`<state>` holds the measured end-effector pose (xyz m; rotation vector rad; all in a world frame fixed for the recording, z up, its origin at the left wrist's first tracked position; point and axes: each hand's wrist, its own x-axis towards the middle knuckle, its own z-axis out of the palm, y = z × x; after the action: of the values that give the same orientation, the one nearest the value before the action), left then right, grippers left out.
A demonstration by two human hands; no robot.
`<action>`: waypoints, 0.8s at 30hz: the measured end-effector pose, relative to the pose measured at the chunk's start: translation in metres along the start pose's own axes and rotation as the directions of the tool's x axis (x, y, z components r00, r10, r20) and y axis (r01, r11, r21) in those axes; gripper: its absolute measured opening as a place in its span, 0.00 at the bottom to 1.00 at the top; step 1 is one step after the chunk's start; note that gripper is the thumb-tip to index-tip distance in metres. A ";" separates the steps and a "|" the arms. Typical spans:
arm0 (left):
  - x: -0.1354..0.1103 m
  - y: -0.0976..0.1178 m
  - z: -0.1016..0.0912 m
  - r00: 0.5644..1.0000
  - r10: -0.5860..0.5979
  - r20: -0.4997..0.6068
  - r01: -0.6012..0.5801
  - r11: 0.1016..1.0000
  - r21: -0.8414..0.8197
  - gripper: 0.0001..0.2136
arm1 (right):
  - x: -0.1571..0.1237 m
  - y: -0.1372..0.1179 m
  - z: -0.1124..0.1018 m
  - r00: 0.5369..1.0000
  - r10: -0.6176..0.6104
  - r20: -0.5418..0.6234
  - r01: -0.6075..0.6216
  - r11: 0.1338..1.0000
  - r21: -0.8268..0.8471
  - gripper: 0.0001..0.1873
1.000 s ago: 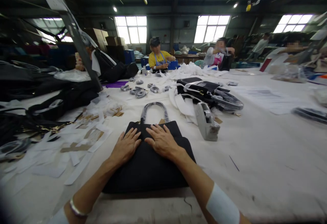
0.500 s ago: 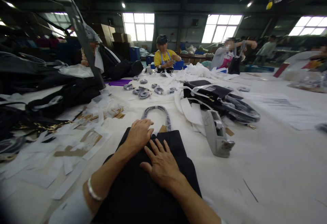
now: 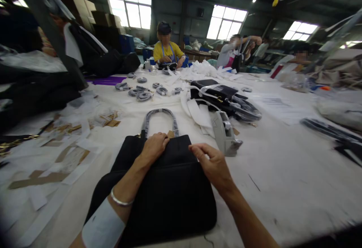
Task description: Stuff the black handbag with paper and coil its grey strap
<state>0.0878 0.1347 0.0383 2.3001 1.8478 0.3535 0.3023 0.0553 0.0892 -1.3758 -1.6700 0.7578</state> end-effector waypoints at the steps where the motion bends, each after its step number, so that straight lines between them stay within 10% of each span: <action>1: 0.001 0.000 0.000 1.000 0.003 -0.003 -0.003 1.000 0.008 0.14 | -0.006 0.008 -0.016 0.993 0.089 -0.078 -0.090 0.996 -0.011 0.20; 7: 0.007 -0.003 0.002 0.999 -0.003 0.032 0.003 1.000 0.013 0.14 | -0.076 0.053 -0.052 0.871 0.451 0.195 -0.465 0.885 0.026 0.20; 17: 0.009 -0.004 0.002 1.000 -0.003 0.016 0.002 1.000 0.015 0.15 | -0.113 0.065 -0.045 0.814 0.453 0.362 -0.578 0.683 0.446 0.20; 24: 0.010 -0.003 0.000 1.000 -0.016 0.020 0.015 1.000 0.016 0.15 | -0.111 0.071 -0.040 0.850 0.381 0.363 -0.523 0.697 0.491 0.15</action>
<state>0.0872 0.1449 0.0383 2.2897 1.8641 0.3132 0.3783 -0.0395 0.0235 -1.2835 -1.0912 1.6303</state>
